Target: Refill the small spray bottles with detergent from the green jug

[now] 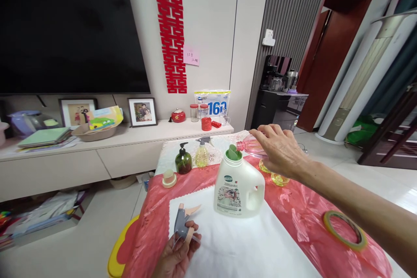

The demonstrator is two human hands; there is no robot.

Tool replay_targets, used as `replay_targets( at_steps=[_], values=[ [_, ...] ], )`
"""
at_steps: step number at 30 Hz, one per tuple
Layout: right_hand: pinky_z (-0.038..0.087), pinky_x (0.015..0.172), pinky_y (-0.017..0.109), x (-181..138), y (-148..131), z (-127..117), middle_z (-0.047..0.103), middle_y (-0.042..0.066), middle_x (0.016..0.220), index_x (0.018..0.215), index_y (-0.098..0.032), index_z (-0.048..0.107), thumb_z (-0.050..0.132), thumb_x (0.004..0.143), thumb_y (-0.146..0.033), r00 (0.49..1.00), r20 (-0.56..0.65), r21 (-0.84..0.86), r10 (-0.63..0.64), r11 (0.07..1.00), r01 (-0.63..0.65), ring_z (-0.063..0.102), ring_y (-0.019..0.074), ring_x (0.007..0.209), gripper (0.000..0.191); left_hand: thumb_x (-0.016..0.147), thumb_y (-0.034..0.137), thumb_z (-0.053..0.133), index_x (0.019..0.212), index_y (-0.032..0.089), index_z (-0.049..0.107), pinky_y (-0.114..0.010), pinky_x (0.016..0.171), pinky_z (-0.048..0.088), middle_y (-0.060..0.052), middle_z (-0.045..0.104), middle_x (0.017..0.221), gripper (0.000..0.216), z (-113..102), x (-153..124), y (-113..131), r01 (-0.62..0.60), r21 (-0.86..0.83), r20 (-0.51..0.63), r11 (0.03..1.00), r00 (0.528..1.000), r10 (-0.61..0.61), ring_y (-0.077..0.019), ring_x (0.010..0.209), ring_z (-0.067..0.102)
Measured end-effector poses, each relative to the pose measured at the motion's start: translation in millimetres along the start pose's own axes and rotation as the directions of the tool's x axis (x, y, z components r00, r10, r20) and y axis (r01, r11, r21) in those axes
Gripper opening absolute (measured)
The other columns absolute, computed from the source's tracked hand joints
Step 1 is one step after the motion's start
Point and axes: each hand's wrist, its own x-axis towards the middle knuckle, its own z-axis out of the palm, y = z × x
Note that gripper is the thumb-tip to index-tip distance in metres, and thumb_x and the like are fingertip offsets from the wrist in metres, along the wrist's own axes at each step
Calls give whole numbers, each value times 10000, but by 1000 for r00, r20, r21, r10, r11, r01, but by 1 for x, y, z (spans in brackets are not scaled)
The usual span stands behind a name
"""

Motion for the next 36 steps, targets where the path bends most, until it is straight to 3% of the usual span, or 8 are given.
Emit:
replay_targets(
  at_steps=[11, 26, 36],
  values=[
    [400, 811, 411, 4, 8, -3, 456, 94, 1401, 1433, -228, 433, 531, 721, -190, 1000, -4, -21, -19, 1000, 19, 439, 283, 1206, 720, 675, 187, 919, 1054, 206, 774, -357, 947, 557, -86, 760, 1110, 407, -5, 3, -2, 3, 3, 22, 1000, 1000, -3, -229, 964, 743],
    [362, 825, 391, 6, 15, -12, 486, 105, 1358, 1400, -229, 444, 525, 721, -172, 991, -98, -75, -90, 994, 83, 433, 282, 1209, 686, 580, 200, 982, 976, 218, 822, -288, 873, 585, -68, 797, 1020, 428, 2, 1, 3, 33, -16, -6, 999, 999, -33, -206, 901, 759],
    [352, 818, 394, 9, 18, -13, 475, 101, 1370, 1387, -232, 454, 500, 722, -171, 979, -153, -141, -132, 984, 111, 434, 281, 1231, 670, 626, 179, 955, 986, 213, 812, -309, 908, 577, -74, 786, 1046, 390, 1, 1, 4, 27, -11, 10, 1000, 1000, -27, -212, 918, 757]
  ],
)
